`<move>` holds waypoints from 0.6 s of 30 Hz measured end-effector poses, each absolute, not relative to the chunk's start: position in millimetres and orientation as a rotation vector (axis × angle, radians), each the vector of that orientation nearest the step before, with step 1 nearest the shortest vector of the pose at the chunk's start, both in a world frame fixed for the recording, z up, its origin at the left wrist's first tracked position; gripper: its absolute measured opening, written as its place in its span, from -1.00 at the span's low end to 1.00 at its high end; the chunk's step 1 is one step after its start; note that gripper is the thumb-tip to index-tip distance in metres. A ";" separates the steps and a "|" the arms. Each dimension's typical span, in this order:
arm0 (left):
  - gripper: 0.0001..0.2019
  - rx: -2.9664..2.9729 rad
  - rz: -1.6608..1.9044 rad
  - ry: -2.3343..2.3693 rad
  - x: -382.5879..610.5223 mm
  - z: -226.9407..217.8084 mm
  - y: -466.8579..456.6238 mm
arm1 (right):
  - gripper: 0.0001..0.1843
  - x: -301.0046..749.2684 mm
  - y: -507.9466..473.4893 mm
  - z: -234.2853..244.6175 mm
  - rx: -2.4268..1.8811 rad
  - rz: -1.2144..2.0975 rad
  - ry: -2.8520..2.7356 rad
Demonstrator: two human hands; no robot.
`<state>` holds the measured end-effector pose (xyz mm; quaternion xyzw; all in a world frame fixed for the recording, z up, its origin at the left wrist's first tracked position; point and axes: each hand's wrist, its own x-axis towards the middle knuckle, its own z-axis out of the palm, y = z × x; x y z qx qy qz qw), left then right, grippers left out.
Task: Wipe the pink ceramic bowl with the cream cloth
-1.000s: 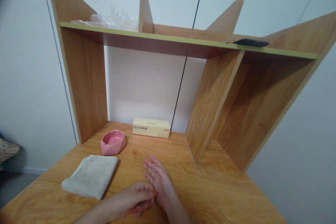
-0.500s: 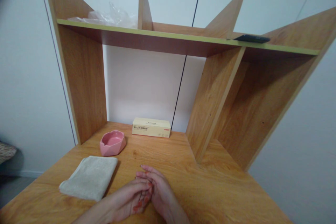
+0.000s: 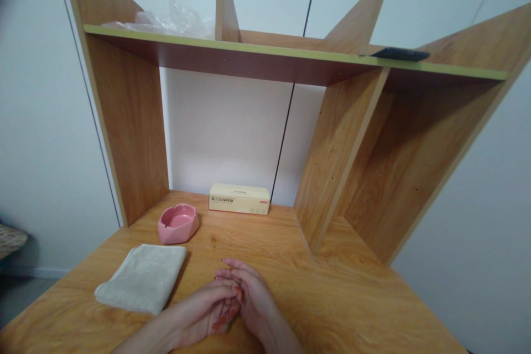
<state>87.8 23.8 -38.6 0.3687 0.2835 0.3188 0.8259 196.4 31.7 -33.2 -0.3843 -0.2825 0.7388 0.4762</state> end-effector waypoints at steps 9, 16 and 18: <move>-0.87 0.764 0.684 0.604 87.3 -38.3 24.6 | -0.69 195.4 31.6 -32.3 -0.961 1.795 -0.698; -0.86 0.756 0.660 0.594 86.4 -39.7 25.2 | -0.70 195.9 32.1 -33.7 -0.957 1.800 -0.714; -0.84 0.772 0.659 0.582 86.2 -40.6 25.8 | -0.70 196.4 32.2 -34.8 -0.959 1.797 -0.713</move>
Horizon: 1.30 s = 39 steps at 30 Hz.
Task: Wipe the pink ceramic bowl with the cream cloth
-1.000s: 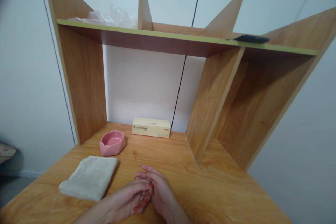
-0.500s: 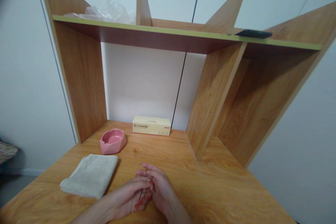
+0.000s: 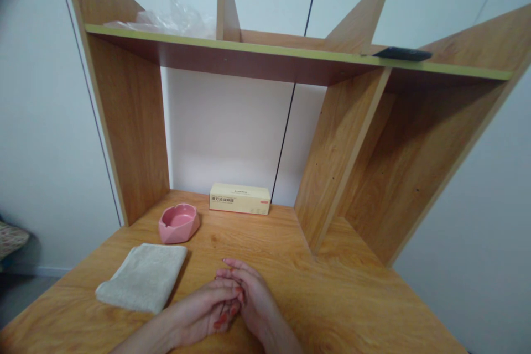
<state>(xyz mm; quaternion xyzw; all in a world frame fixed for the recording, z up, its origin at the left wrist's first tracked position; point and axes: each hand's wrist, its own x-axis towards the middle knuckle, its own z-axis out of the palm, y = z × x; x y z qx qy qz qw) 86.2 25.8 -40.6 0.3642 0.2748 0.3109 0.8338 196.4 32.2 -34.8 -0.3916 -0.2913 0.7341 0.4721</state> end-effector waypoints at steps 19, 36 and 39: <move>-0.84 0.772 0.653 0.590 86.3 -39.2 25.4 | -0.67 195.4 32.5 -35.6 -0.980 1.799 -0.708; -0.86 0.774 0.629 0.577 86.2 -41.0 27.0 | -0.64 194.7 31.1 -33.2 -0.988 1.806 -0.701; -0.86 0.772 0.630 0.574 86.1 -42.1 27.7 | -0.67 194.9 31.2 -33.2 -0.979 1.799 -0.702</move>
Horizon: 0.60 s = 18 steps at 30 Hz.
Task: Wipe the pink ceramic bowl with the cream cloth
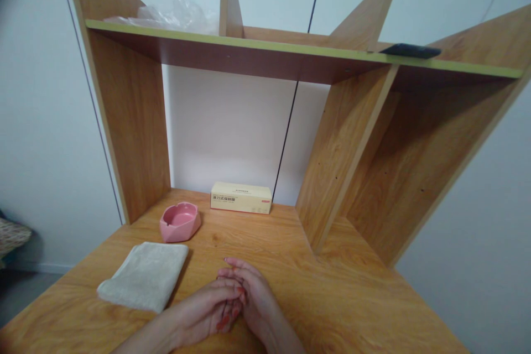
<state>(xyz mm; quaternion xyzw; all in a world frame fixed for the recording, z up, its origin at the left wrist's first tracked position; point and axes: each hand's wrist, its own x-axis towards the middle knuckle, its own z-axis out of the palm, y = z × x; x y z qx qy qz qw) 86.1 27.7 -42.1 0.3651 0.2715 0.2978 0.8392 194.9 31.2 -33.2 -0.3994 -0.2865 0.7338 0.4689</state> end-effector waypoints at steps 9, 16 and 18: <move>-0.84 0.803 0.627 0.570 86.2 -40.7 27.6 | -0.64 195.9 32.7 -37.9 -0.992 1.795 -0.736; -0.85 0.773 0.626 0.585 86.8 -41.3 27.2 | -0.65 194.4 31.0 -33.5 -0.995 1.786 -0.723; -0.84 0.774 0.632 0.584 87.3 -41.1 26.5 | -0.66 194.5 31.0 -33.2 -0.994 1.779 -0.722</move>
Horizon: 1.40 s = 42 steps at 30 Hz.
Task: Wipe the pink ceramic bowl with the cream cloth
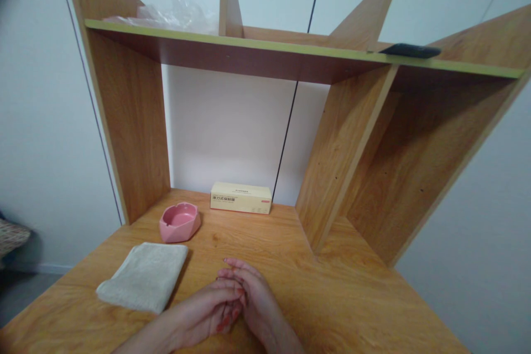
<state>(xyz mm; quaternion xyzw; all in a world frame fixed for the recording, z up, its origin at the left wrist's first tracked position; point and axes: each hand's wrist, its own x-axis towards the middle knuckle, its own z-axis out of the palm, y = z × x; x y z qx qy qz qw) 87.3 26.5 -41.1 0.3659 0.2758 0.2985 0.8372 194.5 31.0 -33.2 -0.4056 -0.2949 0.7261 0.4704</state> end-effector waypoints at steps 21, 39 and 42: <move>-0.86 0.767 0.629 0.573 87.1 -40.9 26.1 | -0.67 193.8 31.0 -35.5 -0.989 1.774 -0.714; -0.86 0.739 0.623 0.575 87.4 -43.2 26.8 | -0.69 194.5 32.1 -36.7 -0.991 1.775 -0.718; -0.86 0.757 0.624 0.579 87.5 -44.6 27.5 | -0.66 194.4 32.9 -36.8 -0.998 1.787 -0.726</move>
